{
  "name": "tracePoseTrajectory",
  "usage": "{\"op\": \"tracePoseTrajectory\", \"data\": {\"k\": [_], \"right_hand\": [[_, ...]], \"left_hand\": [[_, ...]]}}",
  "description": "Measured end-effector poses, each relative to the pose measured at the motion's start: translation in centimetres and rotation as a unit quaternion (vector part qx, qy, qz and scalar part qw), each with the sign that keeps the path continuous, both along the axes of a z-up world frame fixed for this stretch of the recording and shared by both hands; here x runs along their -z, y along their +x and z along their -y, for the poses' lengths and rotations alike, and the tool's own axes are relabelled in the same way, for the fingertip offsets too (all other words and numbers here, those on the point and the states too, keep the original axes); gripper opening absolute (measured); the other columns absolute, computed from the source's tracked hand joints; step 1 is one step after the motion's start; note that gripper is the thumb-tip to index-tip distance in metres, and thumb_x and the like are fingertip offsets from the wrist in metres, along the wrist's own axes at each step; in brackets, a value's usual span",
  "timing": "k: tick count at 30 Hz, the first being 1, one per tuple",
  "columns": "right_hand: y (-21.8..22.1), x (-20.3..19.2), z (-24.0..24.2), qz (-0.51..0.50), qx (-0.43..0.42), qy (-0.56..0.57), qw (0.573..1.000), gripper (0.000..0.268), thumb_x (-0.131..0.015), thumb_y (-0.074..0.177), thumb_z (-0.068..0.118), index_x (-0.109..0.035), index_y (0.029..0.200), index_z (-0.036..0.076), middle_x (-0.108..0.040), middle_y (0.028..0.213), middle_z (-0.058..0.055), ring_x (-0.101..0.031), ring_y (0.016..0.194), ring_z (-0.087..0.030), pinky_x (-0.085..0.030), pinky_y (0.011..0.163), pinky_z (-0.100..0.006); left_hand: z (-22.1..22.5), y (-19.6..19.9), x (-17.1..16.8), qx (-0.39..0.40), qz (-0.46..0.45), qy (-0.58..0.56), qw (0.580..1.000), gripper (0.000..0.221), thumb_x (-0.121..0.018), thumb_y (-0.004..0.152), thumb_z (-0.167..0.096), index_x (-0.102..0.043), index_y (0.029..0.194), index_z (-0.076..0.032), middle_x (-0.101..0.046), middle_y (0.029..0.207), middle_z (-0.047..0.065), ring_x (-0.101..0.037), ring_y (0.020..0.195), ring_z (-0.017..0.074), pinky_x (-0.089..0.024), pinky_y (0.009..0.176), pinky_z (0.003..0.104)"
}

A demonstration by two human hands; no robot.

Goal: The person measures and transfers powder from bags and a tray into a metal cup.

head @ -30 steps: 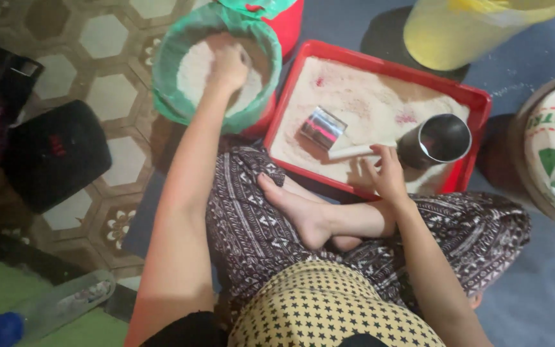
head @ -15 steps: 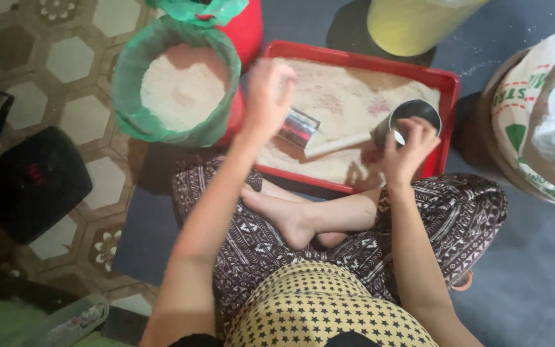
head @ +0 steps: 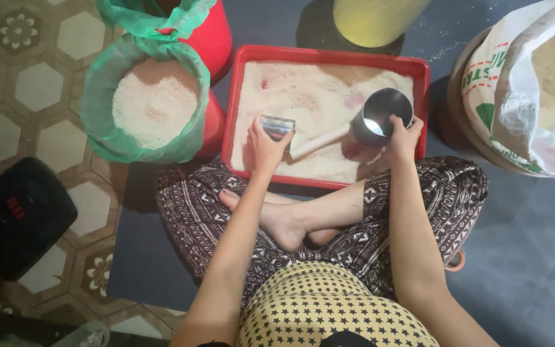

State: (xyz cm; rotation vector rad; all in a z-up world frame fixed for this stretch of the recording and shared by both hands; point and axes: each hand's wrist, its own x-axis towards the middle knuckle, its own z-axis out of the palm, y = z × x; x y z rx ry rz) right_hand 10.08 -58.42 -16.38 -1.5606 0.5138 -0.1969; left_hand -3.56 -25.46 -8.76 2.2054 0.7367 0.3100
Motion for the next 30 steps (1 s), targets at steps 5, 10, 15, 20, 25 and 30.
{"op": "tracePoseTrajectory", "data": {"k": [5,10,15,20,25,30], "right_hand": [[-0.1,-2.2,-1.6,0.023,-0.05,0.001,0.998,0.047,-0.085,0.088,0.022,-0.056,0.124,0.015,-0.065,0.106,-0.012,-0.063,0.094,-0.022,-0.058,0.082,-0.04],[1.6,-4.2,-2.6,-0.021,-0.109,0.062,0.992,0.057,-0.088,0.09,0.03,-0.053,0.134,0.019,-0.063,0.113,-0.012,-0.063,0.104,-0.024,-0.056,0.09,-0.041],[2.3,-5.3,-3.0,-0.202,-0.099,0.089,0.97,0.071,-0.087,0.085,0.041,-0.06,0.139,0.004,-0.054,0.144,-0.025,-0.049,0.138,-0.038,-0.038,0.109,-0.055],[6.2,-0.7,-2.5,-0.145,-0.105,-0.125,0.976,0.047,-0.061,0.095,0.031,-0.061,0.139,0.014,-0.061,0.135,-0.022,-0.057,0.128,-0.043,-0.045,0.101,-0.061],[5.5,-0.5,-6.6,0.325,-0.139,-0.497,0.792,0.047,-0.055,0.089,-0.005,-0.062,0.135,-0.003,-0.066,0.121,-0.029,-0.064,0.112,-0.046,-0.047,0.1,-0.053],[1.9,-3.3,-12.9,0.011,-0.206,-0.476,0.855,0.073,-0.071,0.101,0.019,-0.032,0.161,0.016,-0.019,0.165,-0.023,-0.012,0.155,-0.043,-0.022,0.12,-0.07]], "left_hand": [[0.2,-1.7,1.7,-0.049,0.014,-0.095,0.994,0.1,-0.089,0.077,-0.044,-0.032,0.151,-0.008,-0.05,0.145,0.028,-0.05,0.138,0.0434,-0.036,0.119,0.053],[-0.5,-2.4,5.3,-0.109,-0.064,-0.06,0.99,0.082,-0.081,0.083,-0.056,-0.045,0.137,-0.006,-0.06,0.135,0.027,-0.057,0.13,0.044,-0.038,0.114,0.06],[-0.3,-2.5,7.0,-0.124,-0.033,-0.088,0.988,0.071,-0.073,0.091,-0.052,-0.05,0.141,-0.007,-0.061,0.139,0.022,-0.057,0.129,0.0453,-0.037,0.114,0.059],[0.0,-2.3,6.1,-0.123,-0.051,-0.084,0.988,0.08,-0.066,0.093,-0.06,-0.05,0.144,0.0,-0.057,0.143,0.026,-0.053,0.131,0.0469,-0.033,0.116,0.056],[0.2,-2.2,5.7,-0.12,-0.03,-0.06,0.991,0.075,-0.068,0.093,-0.052,-0.052,0.141,0.004,-0.061,0.137,0.031,-0.057,0.124,0.0518,-0.038,0.11,0.06],[-0.3,-2.3,7.7,-0.111,-0.024,-0.127,0.985,0.084,-0.061,0.097,-0.061,-0.044,0.149,0.004,-0.05,0.152,0.027,-0.044,0.143,0.0443,-0.02,0.123,0.052]]}}
